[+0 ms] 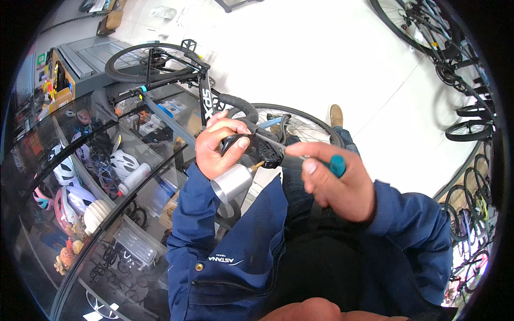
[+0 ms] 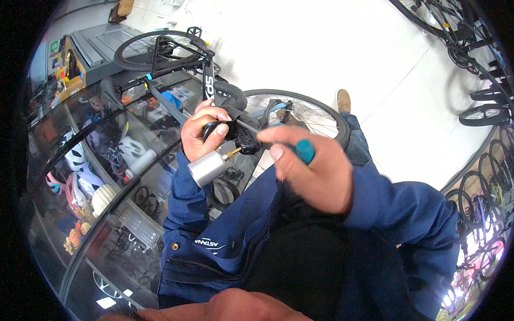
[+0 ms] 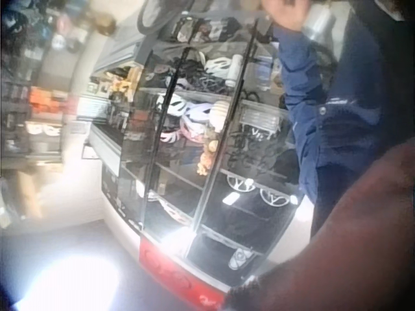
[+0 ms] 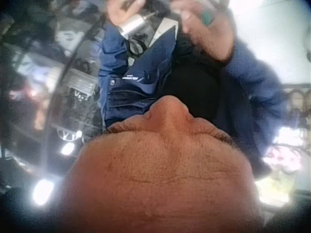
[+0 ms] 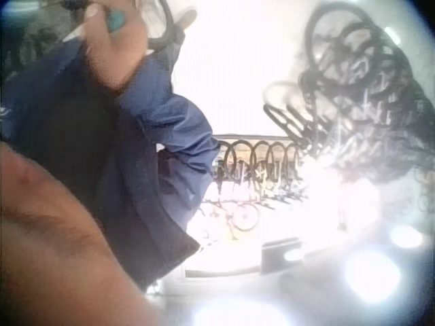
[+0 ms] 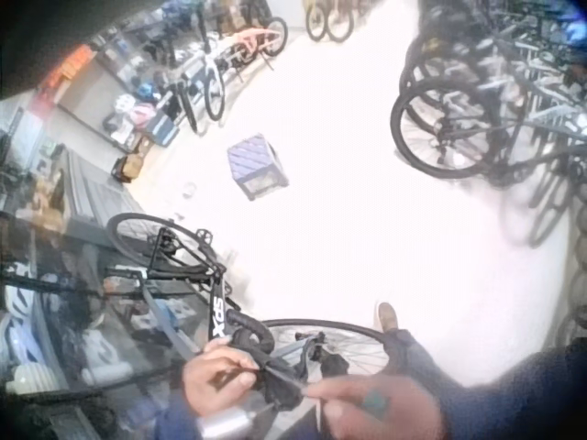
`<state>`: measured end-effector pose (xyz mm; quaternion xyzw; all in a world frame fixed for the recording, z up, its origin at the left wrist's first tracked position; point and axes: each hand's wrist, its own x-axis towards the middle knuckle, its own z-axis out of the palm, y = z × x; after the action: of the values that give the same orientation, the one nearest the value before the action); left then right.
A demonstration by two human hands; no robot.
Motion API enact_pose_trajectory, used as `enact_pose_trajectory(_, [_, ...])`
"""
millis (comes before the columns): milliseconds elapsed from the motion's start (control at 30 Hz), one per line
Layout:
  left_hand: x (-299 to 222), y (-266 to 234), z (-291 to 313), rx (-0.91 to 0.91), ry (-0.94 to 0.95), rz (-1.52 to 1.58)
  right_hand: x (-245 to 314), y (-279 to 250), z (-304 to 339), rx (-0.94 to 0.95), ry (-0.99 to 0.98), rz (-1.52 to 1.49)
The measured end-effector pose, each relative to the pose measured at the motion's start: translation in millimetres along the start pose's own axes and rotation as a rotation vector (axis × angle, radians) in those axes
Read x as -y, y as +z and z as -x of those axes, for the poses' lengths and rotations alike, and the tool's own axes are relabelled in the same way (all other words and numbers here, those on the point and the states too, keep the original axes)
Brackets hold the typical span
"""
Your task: The person walks through a bicycle shop, picks up a screwdriver, and adjusts the handlebar of a bicycle. They use the screwdriver to tighten or loosen components on the handlebar and then test the handlebar by holding and turning it.
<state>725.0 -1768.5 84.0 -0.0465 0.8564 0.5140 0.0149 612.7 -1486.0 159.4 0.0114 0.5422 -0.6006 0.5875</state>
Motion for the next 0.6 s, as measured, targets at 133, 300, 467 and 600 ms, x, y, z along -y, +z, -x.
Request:
enact_pose_trajectory(133, [2,1,-1,-0.038,-0.002,-0.012,-4,21,0,0.003,0.081,-0.490])
enact_pose_trajectory(300, [3,4,2,-0.069,0.039,-0.005,4,7,-7,0.084,-0.146,0.325])
enact_pose_trajectory(467, [6,3,6,-0.068,0.134,0.090,25,-10,-16,0.218,-0.379,0.877])
enact_pose_trajectory(600, [4,4,12,-0.318,0.083,0.452,29,-2,-13,0.232,-0.353,0.859])
